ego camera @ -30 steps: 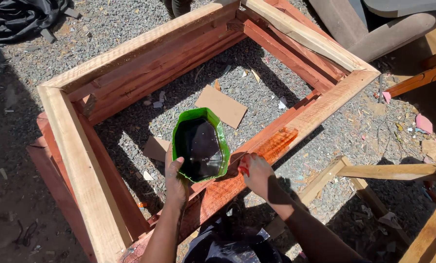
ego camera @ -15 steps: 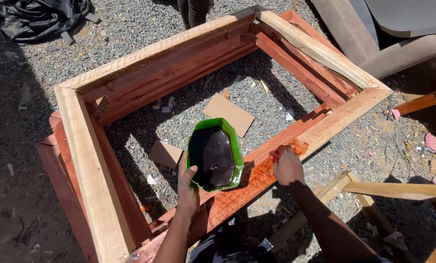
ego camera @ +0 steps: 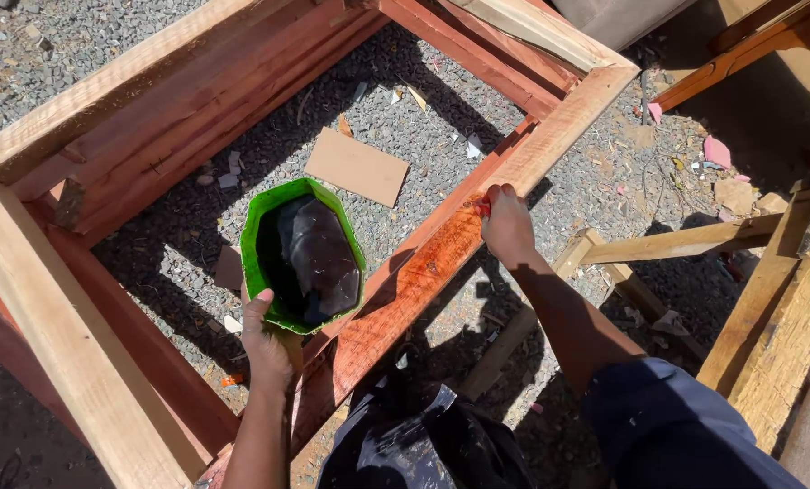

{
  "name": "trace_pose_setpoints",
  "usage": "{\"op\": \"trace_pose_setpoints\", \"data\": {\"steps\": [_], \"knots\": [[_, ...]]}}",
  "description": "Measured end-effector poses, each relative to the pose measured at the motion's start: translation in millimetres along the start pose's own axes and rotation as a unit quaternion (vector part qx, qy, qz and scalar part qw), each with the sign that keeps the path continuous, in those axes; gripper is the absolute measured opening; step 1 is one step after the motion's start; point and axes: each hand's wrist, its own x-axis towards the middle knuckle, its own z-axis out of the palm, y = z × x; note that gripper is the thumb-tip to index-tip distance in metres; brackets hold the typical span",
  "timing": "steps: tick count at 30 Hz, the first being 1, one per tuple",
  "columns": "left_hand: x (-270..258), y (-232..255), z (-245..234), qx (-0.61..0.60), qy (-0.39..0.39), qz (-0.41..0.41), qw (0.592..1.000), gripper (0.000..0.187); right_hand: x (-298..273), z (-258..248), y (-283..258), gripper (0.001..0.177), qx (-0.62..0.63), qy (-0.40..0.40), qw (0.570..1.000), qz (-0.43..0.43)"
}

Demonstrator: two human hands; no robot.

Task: Staining a wooden frame using a cloth dipped in wood stain

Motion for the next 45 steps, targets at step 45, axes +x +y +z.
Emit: {"op": "trace_pose_setpoints", "data": {"steps": [45], "knots": [[-93.2,41.3,73.4,-0.085,0.096,-0.019,0.992,0.033,-144.5,0.0,-37.8,0.016,0.533,0.059,0.82,0.199]]}}
